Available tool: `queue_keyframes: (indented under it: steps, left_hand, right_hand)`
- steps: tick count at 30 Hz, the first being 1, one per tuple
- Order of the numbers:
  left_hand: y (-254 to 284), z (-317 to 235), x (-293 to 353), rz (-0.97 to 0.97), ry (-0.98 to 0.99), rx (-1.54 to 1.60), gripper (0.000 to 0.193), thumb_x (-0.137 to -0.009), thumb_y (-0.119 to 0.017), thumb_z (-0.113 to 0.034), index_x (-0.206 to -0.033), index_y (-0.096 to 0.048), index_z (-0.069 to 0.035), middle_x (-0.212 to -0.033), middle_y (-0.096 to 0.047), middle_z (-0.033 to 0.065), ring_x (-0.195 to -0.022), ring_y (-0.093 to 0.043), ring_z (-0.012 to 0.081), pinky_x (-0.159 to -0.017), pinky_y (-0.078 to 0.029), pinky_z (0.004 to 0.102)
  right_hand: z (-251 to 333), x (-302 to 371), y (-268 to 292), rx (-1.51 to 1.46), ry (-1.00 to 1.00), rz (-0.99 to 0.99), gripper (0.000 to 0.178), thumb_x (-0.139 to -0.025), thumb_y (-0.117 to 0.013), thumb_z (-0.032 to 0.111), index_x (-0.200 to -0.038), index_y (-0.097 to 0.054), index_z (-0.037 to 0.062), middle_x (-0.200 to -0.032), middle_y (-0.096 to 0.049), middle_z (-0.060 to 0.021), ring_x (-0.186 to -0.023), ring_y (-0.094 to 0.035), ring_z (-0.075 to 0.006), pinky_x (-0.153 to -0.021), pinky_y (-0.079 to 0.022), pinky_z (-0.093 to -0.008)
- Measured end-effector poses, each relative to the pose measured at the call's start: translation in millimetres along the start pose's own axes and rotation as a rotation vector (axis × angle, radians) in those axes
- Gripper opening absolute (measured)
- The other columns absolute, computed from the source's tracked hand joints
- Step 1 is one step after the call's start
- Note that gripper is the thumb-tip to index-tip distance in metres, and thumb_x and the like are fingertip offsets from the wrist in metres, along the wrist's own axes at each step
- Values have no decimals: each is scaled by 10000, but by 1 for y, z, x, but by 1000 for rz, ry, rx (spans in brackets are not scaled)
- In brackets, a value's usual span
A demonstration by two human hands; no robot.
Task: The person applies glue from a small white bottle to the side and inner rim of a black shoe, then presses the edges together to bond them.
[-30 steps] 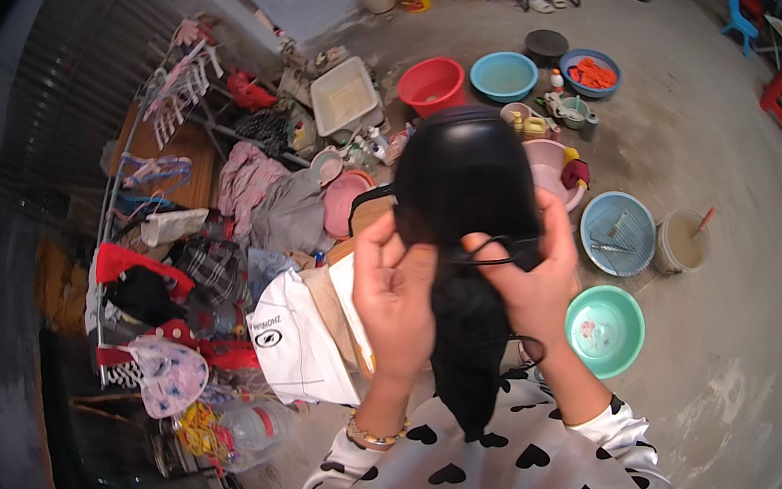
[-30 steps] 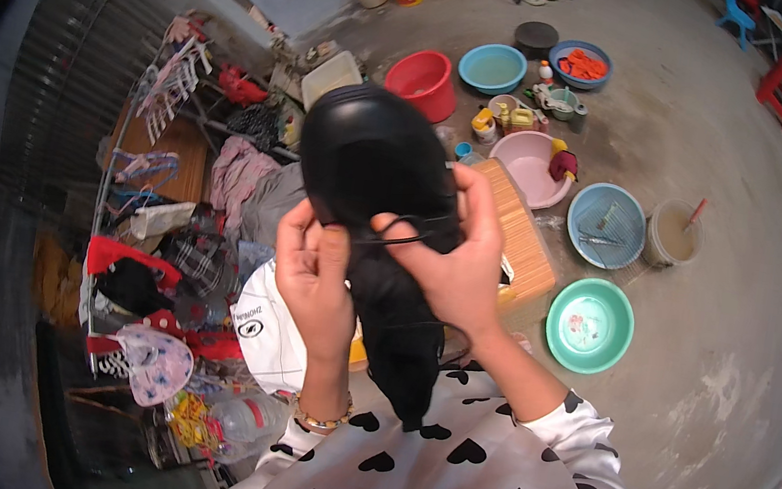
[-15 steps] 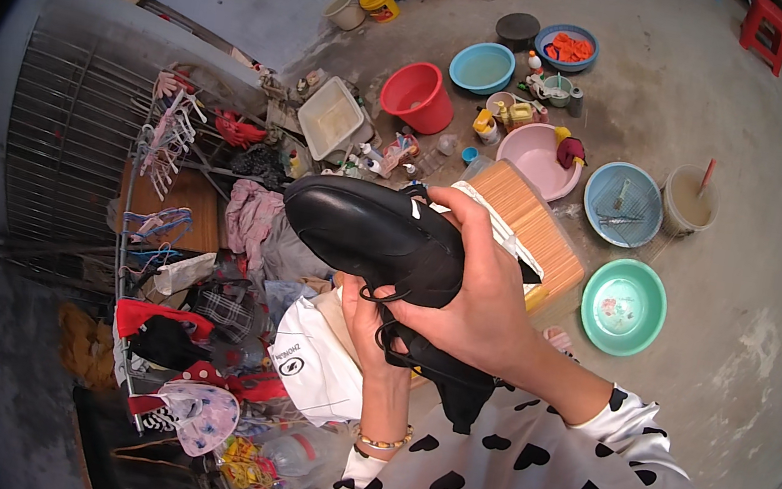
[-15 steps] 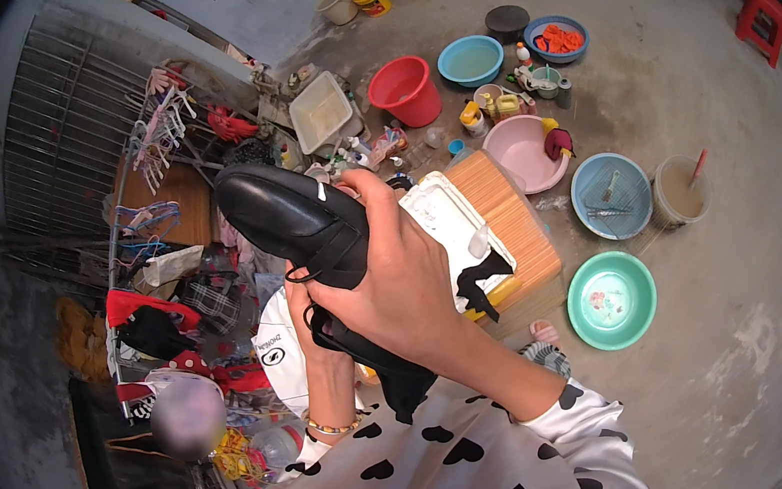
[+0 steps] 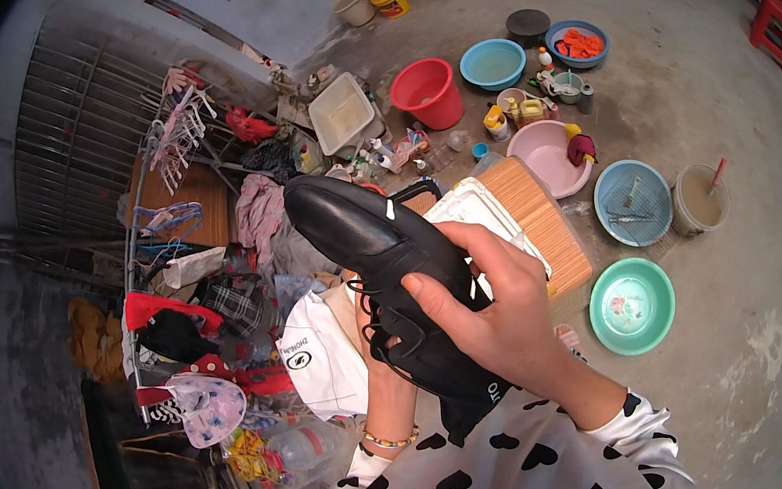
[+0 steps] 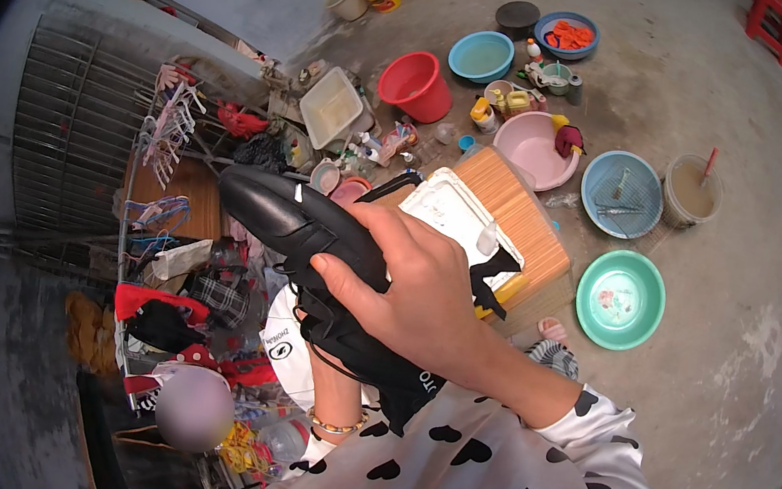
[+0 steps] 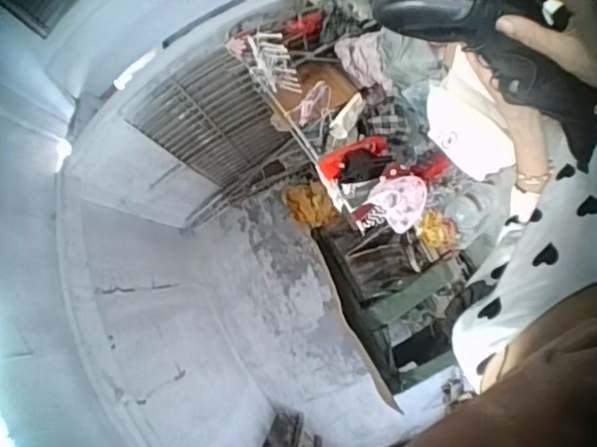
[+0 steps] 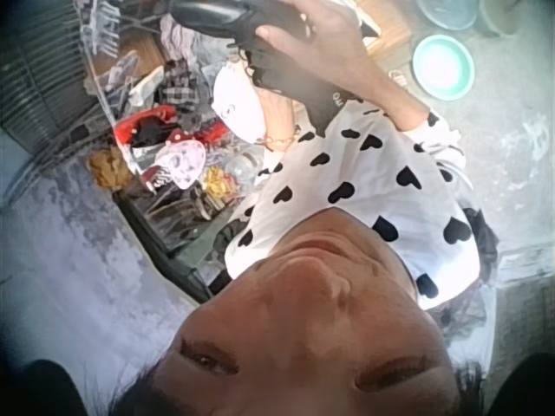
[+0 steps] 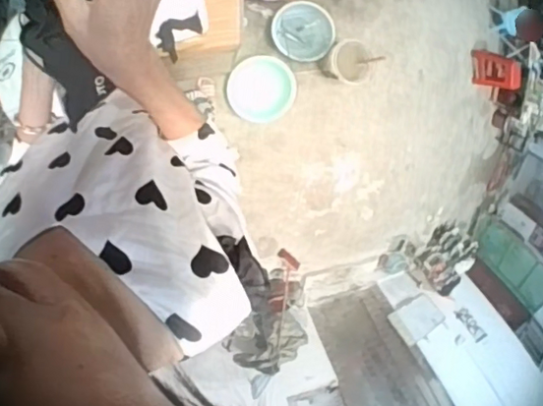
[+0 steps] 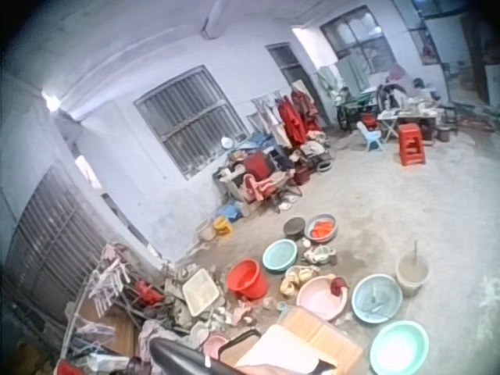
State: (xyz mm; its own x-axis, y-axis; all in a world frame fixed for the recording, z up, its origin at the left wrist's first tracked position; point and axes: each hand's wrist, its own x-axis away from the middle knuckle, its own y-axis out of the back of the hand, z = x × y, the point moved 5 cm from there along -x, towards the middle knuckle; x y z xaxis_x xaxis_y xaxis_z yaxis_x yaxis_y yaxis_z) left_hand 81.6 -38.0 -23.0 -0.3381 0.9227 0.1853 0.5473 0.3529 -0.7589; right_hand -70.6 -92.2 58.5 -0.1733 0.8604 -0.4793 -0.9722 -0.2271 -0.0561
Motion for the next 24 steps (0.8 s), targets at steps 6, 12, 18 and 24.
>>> queue_keyframes:
  steps: [6,12,18,24]
  left_hand:
    - [-1,-7,8,-15,-36,8,382,-987,-366,-277,-1248,-466,-17,-1158,-586,134,-991,-619,245,-859,-533,338]
    - [-10,-10,10,-8,-245,-262,371,-960,-425,-187,-1290,-423,-17,-1157,-586,122,-984,-620,224,-850,-529,316]
    - [-6,-11,9,-60,-224,-272,382,-925,-463,-90,-1296,-407,-22,-1183,-568,117,-998,-608,197,-850,-514,293]
    - [-35,-19,14,-9,-348,-416,306,-968,-458,-113,-1260,-420,-31,-1174,-563,104,-1007,-595,176,-863,-497,296]
  right_hand:
    - [6,-3,0,-13,28,-13,286,-765,-729,161,-960,-608,-8,-786,-652,-142,-667,-651,-253,-597,-501,-317]
    - [-3,-3,7,-47,-24,10,282,-769,-719,133,-988,-615,-12,-792,-656,-95,-682,-624,-163,-608,-466,-266]
    - [-11,-4,6,-152,-65,15,276,-783,-711,125,-991,-601,-21,-811,-658,-100,-662,-624,-149,-600,-493,-259]
    - [-29,-2,3,-388,-243,42,291,-818,-695,112,-1034,-567,-34,-860,-642,-67,-723,-589,-65,-630,-478,-210]
